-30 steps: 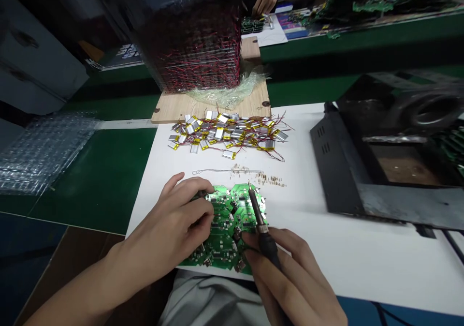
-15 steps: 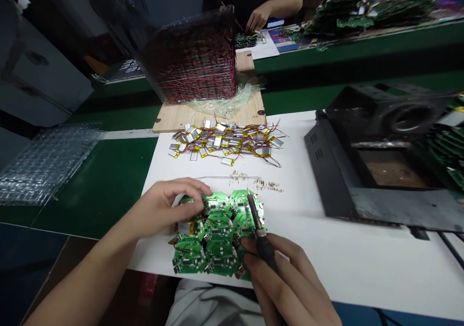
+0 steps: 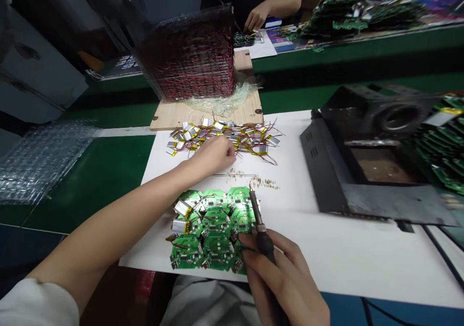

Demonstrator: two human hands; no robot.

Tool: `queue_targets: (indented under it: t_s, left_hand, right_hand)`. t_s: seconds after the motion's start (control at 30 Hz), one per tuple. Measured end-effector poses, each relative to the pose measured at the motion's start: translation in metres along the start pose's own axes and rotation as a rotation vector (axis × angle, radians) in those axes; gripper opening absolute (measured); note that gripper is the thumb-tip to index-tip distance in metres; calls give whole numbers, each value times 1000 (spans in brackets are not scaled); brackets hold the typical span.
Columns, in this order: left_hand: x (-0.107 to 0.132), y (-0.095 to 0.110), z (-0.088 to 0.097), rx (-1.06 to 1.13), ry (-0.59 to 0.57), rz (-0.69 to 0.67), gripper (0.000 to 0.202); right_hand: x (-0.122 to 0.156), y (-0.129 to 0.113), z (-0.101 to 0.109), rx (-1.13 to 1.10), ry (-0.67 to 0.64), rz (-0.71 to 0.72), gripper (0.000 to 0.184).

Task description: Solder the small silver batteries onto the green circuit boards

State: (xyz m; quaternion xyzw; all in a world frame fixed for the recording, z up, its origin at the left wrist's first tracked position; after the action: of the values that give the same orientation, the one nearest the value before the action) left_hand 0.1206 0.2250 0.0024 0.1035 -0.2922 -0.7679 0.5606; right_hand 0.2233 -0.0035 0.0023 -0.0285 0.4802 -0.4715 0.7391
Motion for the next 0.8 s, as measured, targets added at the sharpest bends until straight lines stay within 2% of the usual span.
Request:
queue_targets:
  t_s: [0.1, 0.2, 0.33, 0.4, 0.53, 0.6, 0.73, 0.8]
  left_hand:
    - [18, -5, 19, 38, -7, -15, 20]
    - [49, -12, 46, 133, 28, -17, 10]
    - [100, -23, 59, 450, 5, 54, 6]
    - [124, -26, 54, 494, -15, 107, 8]
    - [157, -14, 40, 466, -33, 74, 10]
    - [166, -8, 35, 427, -30, 54, 10]
    - [174, -5, 28, 364, -30, 62, 12]
    - [177, -4, 25, 351, -52, 60, 11]
  right_hand:
    - [-6, -2, -1, 36, -13, -19, 25]
    - [-14, -2, 0, 38, -53, -66, 22]
    - [-21, 1, 7, -27, -50, -124, 28]
    - [-25, 3, 9, -35, -41, -140, 28]
    - [-35, 1, 11, -62, 5, -146, 19]
    - [-42, -2, 9, -109, -4, -127, 21]
    - [-49, -7, -4, -217, -164, -69, 33]
    - [-51, -10, -8, -260, -197, -46, 36]
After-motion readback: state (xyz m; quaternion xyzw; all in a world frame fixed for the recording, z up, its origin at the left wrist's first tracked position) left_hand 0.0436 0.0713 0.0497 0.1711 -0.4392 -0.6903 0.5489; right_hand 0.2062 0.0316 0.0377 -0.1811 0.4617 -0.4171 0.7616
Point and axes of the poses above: each hand's wrist, its own x-axis away from the middle knuckle, its own z-axis out of the back of the hand, y = z × x, the point moved 7 cm from there along -x, towards the middle knuckle, and after that the axes turned 9 degrees about z, right-handed, at the moved point
